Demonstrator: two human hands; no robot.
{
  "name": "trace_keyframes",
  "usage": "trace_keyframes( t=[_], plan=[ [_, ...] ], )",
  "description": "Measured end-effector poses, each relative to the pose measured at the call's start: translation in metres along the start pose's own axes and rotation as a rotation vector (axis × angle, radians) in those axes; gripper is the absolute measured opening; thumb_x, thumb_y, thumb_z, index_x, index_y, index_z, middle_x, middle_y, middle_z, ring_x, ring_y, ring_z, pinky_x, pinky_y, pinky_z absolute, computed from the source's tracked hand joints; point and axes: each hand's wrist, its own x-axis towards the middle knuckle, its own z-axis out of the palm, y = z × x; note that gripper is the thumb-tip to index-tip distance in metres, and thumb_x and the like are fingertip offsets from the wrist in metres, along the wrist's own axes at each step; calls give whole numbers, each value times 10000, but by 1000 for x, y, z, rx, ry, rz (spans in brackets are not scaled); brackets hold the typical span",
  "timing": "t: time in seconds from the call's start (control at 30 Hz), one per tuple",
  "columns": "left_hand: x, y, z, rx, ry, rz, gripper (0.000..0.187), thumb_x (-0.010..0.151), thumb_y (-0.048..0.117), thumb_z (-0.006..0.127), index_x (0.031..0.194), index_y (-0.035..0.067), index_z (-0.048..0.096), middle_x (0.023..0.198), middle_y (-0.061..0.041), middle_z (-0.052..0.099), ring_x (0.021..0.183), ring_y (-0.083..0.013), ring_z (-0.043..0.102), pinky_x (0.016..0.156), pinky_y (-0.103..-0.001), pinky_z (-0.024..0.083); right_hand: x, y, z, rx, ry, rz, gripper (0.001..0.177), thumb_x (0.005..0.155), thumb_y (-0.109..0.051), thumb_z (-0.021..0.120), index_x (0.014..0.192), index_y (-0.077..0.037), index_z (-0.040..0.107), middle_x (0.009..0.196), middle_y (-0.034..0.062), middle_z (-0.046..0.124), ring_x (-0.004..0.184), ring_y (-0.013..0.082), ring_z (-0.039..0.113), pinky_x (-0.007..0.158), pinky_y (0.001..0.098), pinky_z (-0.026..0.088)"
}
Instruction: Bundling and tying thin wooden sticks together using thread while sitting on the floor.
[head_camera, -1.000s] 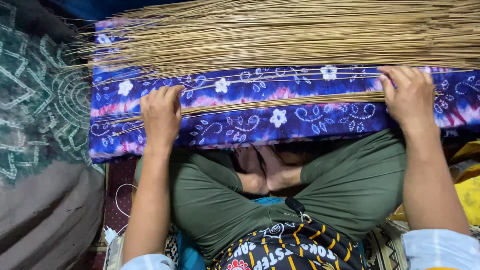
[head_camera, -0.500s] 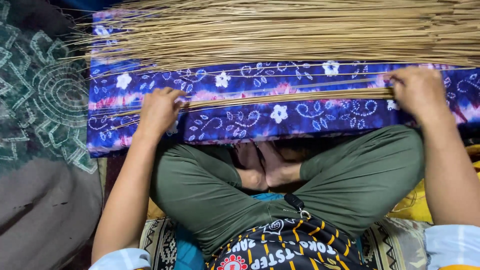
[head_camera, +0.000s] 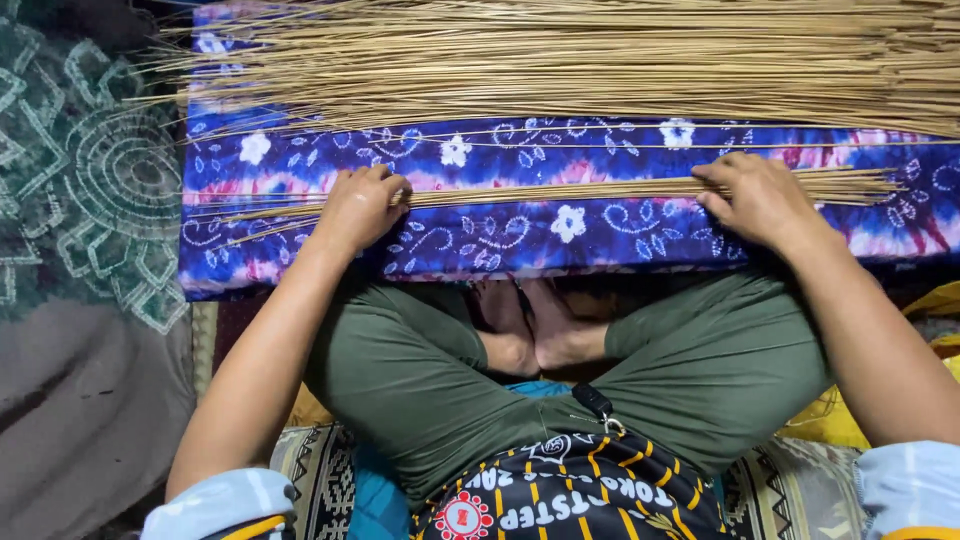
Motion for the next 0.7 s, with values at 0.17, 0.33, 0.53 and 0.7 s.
trace_keyframes(
  t=[0.17,0.33,0.53,0.7],
  plan=[
    [-9,6,-5,7,26,54,111,880,211,737,967,146,714,927,-97,702,829,-339,694,780,-446,528,-6,2,15,-71,103,-49,322,960,-305,690,1256,-186,736,1119,56,723,986,269,707,938,419,577],
    [-6,10,-5,-12,-1,29,155,870,208,751,1009,150,712,976,-90,675,847,-337,680,783,-462,529,-7,3,15,-84,210,-79,240,950,-265,721,1157,-150,760,1061,50,730,931,270,713,875,399,590],
    [-3,19,-17,-81,-18,-10,233,910,291,701,1074,125,704,1005,-114,674,889,-359,664,789,-475,525,-6,3,14,-50,173,-41,291,958,-307,707,1193,-140,750,1044,92,717,948,294,704,902,431,591],
    [-4,23,-12,-29,-127,-5,384,827,278,783,1184,173,685,1106,-76,671,989,-328,656,887,-479,503,-7,-8,9,-28,149,-65,385,901,-314,732,1255,-162,735,1116,48,722,978,270,689,919,413,557]
  ],
)
